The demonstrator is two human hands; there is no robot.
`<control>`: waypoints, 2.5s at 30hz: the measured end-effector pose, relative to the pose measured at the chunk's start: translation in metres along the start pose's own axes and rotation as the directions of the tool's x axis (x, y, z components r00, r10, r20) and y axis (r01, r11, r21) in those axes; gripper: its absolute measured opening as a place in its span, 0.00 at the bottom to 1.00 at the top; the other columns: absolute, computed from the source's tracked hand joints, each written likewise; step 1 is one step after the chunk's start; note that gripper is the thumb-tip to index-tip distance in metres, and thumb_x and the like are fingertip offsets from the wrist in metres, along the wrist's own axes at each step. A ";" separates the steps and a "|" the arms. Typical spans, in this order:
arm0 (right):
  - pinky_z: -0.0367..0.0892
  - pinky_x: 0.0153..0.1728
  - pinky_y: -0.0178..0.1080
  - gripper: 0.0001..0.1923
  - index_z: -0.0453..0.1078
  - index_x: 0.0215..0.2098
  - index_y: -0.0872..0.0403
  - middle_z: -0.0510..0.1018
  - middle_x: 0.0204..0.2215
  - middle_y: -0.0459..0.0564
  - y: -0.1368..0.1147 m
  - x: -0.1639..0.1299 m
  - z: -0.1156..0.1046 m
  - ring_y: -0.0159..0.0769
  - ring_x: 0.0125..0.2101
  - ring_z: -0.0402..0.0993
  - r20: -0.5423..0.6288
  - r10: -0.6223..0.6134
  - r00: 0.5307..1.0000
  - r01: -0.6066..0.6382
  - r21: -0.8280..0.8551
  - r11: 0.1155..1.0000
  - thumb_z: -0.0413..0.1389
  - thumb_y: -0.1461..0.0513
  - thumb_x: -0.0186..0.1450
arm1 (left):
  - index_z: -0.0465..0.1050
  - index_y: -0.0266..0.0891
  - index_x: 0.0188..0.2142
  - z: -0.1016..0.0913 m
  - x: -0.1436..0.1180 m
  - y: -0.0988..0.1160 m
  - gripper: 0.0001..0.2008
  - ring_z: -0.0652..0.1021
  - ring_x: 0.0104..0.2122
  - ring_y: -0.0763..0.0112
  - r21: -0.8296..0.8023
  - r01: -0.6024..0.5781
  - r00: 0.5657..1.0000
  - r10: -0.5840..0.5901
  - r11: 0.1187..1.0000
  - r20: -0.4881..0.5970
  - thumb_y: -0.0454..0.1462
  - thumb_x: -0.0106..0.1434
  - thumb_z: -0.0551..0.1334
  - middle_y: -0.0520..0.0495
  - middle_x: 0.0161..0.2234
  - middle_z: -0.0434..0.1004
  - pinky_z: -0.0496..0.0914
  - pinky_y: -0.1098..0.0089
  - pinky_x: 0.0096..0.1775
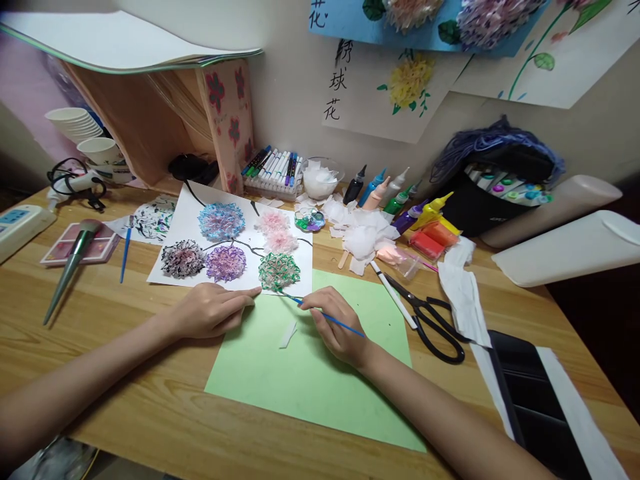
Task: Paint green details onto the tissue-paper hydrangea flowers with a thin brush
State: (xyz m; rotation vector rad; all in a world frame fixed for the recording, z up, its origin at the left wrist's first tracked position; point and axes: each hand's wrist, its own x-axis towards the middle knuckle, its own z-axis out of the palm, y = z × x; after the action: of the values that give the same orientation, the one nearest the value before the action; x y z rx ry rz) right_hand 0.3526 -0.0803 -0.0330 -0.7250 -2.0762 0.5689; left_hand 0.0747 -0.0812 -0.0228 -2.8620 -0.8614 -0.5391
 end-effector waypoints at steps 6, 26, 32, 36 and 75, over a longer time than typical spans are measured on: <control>0.68 0.36 0.40 0.10 0.67 0.40 0.52 0.77 0.33 0.51 0.000 -0.001 0.001 0.37 0.36 0.72 0.025 0.008 1.000 -0.007 -0.014 1.000 0.45 0.66 0.68 | 0.70 0.36 0.34 0.000 0.000 0.000 0.09 0.76 0.19 0.74 -0.008 0.006 1.000 -0.006 1.000 0.006 0.31 0.62 0.52 0.45 0.45 0.79 0.66 0.73 0.20; 0.66 0.33 0.42 0.12 0.67 0.39 0.50 0.76 0.30 0.50 0.004 0.001 -0.010 0.38 0.32 0.72 -0.216 -0.032 0.976 0.040 0.033 0.999 0.42 0.63 0.69 | 0.70 0.36 0.35 -0.001 -0.001 0.000 0.10 0.77 0.20 0.73 -0.035 0.018 1.000 -0.018 0.999 0.001 0.30 0.60 0.51 0.43 0.42 0.80 0.68 0.72 0.21; 0.64 0.35 0.40 0.15 0.67 0.31 0.52 0.73 0.29 0.49 0.042 0.058 -0.030 0.37 0.33 0.71 -0.295 0.164 0.941 -0.200 -0.094 0.975 0.42 0.58 0.71 | 0.69 0.36 0.35 -0.002 0.000 0.000 0.10 0.76 0.19 0.72 -0.060 0.010 1.000 -0.011 0.998 -0.024 0.28 0.59 0.50 0.42 0.43 0.80 0.68 0.70 0.19; 0.63 0.35 0.38 0.17 0.65 0.33 0.52 0.72 0.26 0.46 0.078 0.093 -0.023 0.35 0.30 0.71 -0.298 0.246 0.922 -0.283 -0.086 0.955 0.41 0.54 0.71 | 0.70 0.35 0.35 -0.003 0.000 0.000 0.11 0.77 0.21 0.71 -0.072 0.014 1.000 -0.015 0.997 -0.018 0.28 0.59 0.50 0.41 0.42 0.80 0.68 0.71 0.20; 0.64 0.28 0.39 0.22 0.64 0.29 0.51 0.73 0.19 0.45 0.110 0.098 -0.009 0.36 0.24 0.71 -0.356 0.474 0.806 -0.408 0.247 0.879 0.43 0.44 0.66 | 0.67 0.37 0.38 0.001 -0.004 -0.002 0.09 0.77 0.20 0.68 -0.038 0.015 1.000 -0.015 0.999 0.008 0.29 0.61 0.50 0.47 0.46 0.78 0.66 0.65 0.20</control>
State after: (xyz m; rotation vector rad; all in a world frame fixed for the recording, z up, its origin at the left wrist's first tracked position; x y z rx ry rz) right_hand 0.3450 0.0674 -0.0411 -1.1419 -1.4546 0.7578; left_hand 0.0710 -0.0812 -0.0251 -2.8959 -0.8843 -0.5531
